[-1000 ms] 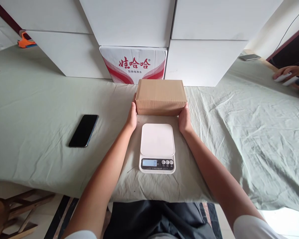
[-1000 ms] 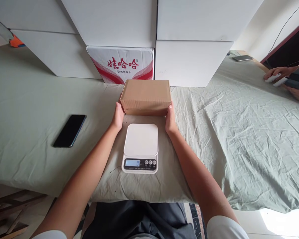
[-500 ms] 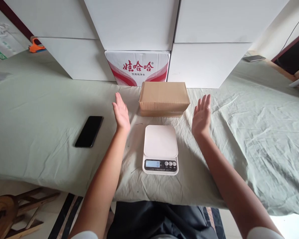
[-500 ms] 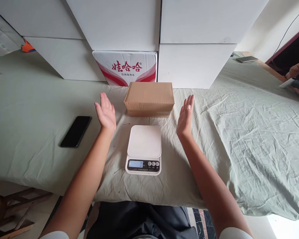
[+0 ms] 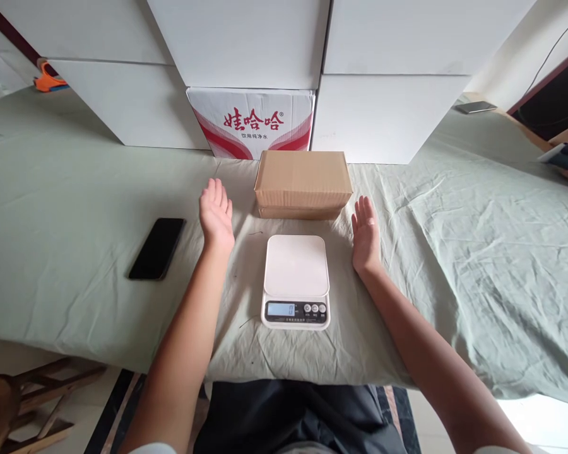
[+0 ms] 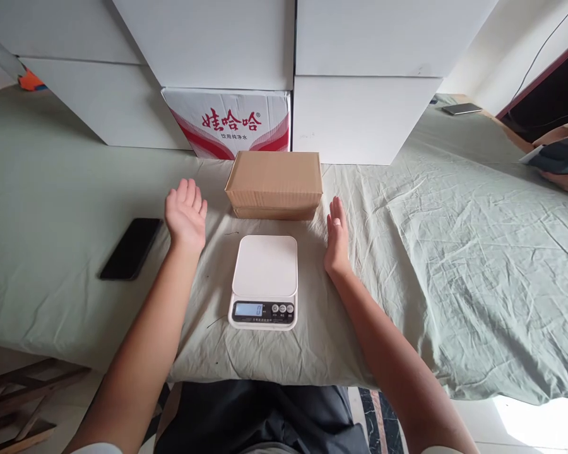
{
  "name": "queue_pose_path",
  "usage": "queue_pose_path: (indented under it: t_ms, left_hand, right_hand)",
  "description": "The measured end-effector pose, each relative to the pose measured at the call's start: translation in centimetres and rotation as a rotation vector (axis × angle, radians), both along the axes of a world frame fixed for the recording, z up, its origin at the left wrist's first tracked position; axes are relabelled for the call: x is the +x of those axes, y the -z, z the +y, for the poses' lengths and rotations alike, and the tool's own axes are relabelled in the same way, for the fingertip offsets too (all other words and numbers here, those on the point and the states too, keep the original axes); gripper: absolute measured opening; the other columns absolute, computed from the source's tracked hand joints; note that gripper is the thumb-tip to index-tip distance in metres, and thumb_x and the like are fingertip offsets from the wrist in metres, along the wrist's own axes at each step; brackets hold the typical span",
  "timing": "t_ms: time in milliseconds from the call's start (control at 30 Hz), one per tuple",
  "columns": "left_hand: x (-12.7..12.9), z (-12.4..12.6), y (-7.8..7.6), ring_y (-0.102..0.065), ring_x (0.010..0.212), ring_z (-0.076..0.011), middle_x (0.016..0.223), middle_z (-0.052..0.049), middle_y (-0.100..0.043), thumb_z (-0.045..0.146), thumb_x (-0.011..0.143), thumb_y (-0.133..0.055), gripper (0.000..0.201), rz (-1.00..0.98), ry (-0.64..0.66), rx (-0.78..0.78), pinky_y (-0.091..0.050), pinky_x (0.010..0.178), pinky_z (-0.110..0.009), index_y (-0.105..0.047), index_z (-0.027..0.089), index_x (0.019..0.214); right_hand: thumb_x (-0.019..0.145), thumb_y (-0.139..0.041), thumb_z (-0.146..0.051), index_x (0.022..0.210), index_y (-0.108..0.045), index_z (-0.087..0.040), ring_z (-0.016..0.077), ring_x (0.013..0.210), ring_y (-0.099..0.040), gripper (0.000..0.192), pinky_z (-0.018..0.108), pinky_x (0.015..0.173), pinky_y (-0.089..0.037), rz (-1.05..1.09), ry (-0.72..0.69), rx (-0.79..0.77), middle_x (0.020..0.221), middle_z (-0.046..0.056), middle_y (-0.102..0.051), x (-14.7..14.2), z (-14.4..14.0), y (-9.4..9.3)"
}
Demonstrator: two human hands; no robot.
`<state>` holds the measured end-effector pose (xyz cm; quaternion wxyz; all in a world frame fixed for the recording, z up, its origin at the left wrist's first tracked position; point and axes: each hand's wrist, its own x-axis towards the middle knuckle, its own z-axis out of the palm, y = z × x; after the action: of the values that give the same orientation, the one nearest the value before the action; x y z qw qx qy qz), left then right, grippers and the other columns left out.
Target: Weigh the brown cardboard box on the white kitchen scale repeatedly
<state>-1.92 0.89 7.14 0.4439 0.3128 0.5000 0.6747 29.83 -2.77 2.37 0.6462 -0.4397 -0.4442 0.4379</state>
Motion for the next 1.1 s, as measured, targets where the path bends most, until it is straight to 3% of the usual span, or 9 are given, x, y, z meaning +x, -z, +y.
queue_pose_path:
  t_ms: [233,333,433,500,667,767,933,1100]
  left_hand:
    - [3.2,0.6,3.4,-0.020,0.174,-0.0169,0.186,-0.001,-0.022,0.067,0.104,-0.032,0.079,0.157,0.185,0.056,-0.017,0.142,-0.037,-0.033,0.027,0.173]
    - [4.4,0.7,4.4,-0.022,0.174,-0.0228,0.185,-0.003,-0.028,0.078,0.099,-0.040,0.089,0.192,0.238,0.095,-0.019,0.142,-0.041,-0.041,0.025,0.169]
    - [5.1,0.4,4.2,-0.024,0.174,-0.0285,0.183,-0.004,-0.035,0.090,0.090,-0.045,0.096,0.218,0.281,0.125,-0.020,0.143,-0.045,-0.051,0.028,0.163]
    - [5.1,-0.4,3.0,-0.025,0.173,-0.0292,0.181,-0.003,-0.039,0.091,0.089,-0.046,0.093,0.220,0.315,0.143,-0.021,0.142,-0.046,-0.055,0.031,0.160]
    - [4.2,-6.1,-1.7,-0.022,0.174,-0.0290,0.182,0.000,-0.038,0.084,0.097,-0.043,0.079,0.255,0.392,0.293,-0.020,0.143,-0.047,-0.055,0.036,0.160]
    - [3.8,-11.0,-3.3,-0.025,0.173,-0.0320,0.181,-0.002,-0.039,0.084,0.098,-0.042,0.080,0.253,0.377,0.326,-0.020,0.143,-0.051,-0.053,0.036,0.161]
    - [3.8,-17.2,-2.1,-0.020,0.174,-0.0330,0.178,-0.004,-0.045,0.084,0.097,-0.043,0.083,0.219,0.281,0.223,-0.019,0.144,-0.053,-0.052,0.035,0.163]
    - [3.7,-19.4,0.1,-0.020,0.174,-0.0328,0.178,-0.003,-0.044,0.083,0.096,-0.045,0.083,0.203,0.276,0.141,-0.023,0.143,-0.055,-0.049,0.037,0.165]
  right_hand:
    - [0.093,-0.052,-0.078,0.163,-0.044,-0.050,0.0218,0.175,-0.023,0.076,0.050,0.146,-0.017,-0.002,-0.183,-0.074,0.185,-0.014,-0.027,0.0,1.1,0.3]
    - [0.092,-0.051,-0.081,0.162,-0.044,-0.051,0.0217,0.176,-0.019,0.077,0.052,0.146,-0.012,-0.046,-0.279,-0.057,0.183,-0.016,-0.029,-0.1,1.6,0.1]
    - [0.092,-0.051,-0.082,0.161,-0.046,-0.050,0.0208,0.175,-0.020,0.076,0.050,0.147,-0.013,-0.061,-0.304,-0.040,0.182,-0.017,-0.033,-0.3,1.5,-0.9]
    - [0.094,-0.050,-0.080,0.160,-0.048,-0.049,0.0213,0.174,-0.024,0.073,0.048,0.147,-0.015,-0.053,-0.289,-0.008,0.182,-0.017,-0.034,-0.4,0.8,-2.1]
    - [0.102,-0.045,-0.070,0.161,-0.048,-0.050,0.0216,0.176,-0.019,0.062,0.047,0.147,-0.016,-0.090,-0.285,0.113,0.182,-0.018,-0.032,-0.6,-4.4,-6.7]
    - [0.102,-0.045,-0.070,0.162,-0.048,-0.049,0.0238,0.176,-0.020,0.063,0.049,0.148,-0.015,-0.102,-0.269,0.159,0.183,-0.017,-0.032,-1.0,-9.1,-8.0]
    - [0.103,-0.046,-0.068,0.162,-0.048,-0.051,0.0235,0.176,-0.016,0.060,0.053,0.149,-0.011,-0.068,-0.178,0.128,0.182,-0.018,-0.033,-2.3,-15.4,-5.8]
    - [0.101,-0.050,-0.067,0.163,-0.045,-0.053,0.0231,0.176,-0.013,0.065,0.052,0.149,-0.007,-0.020,-0.166,0.084,0.181,-0.021,-0.030,-2.9,-17.6,-3.1]
